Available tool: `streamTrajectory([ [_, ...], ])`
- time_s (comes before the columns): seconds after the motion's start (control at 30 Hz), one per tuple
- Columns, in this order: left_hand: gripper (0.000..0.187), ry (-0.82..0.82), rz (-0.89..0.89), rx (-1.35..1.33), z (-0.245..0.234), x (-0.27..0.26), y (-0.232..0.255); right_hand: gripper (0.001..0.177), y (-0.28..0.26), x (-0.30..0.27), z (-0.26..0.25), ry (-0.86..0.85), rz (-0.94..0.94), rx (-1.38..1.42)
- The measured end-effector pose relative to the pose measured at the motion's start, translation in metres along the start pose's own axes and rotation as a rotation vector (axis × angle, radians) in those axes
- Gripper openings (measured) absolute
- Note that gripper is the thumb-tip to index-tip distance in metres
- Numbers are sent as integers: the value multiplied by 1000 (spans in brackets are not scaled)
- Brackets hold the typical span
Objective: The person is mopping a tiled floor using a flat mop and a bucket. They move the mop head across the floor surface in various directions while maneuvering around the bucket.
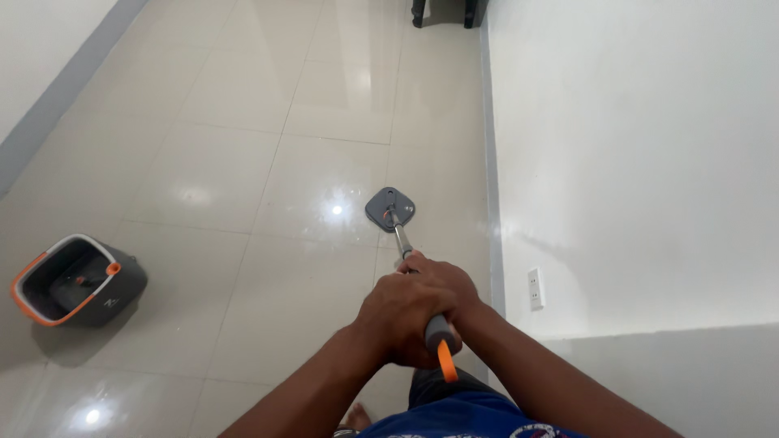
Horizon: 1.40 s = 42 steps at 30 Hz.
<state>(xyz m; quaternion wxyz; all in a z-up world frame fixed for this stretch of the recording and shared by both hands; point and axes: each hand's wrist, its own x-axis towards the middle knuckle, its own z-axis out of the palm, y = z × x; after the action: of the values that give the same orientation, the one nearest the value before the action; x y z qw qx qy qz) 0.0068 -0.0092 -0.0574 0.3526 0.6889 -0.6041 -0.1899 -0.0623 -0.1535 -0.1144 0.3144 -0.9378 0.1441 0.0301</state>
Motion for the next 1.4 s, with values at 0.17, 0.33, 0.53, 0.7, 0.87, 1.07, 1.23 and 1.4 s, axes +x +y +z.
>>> streamTrajectory([
  [0.17,14,40,18,44,11,41,-22,17,30,36,-11,-76,90,-12],
  [0.33,21,42,134,83,18,61,-31,21,55,46,-18,-96,153,71],
  [0.53,28,-59,94,101,20,74,-35,23,65,53,-24,-120,143,-3],
  [0.7,17,-22,-2,123,7,75,-31,36,38,65,-40,-176,222,-49],
  [0.87,20,-6,-115,47,-21,45,-1,35,-14,37,-42,-132,90,-182],
  [1.07,22,-72,-233,-44,-55,-36,56,26,-68,-21,-5,-31,-36,-158],
  [1.23,16,2,-181,-47,-45,-91,48,24,-78,-35,36,-105,6,-31],
  [1.4,14,242,-103,-68,-29,-97,-10,22,-65,10,66,-96,-2,17],
])
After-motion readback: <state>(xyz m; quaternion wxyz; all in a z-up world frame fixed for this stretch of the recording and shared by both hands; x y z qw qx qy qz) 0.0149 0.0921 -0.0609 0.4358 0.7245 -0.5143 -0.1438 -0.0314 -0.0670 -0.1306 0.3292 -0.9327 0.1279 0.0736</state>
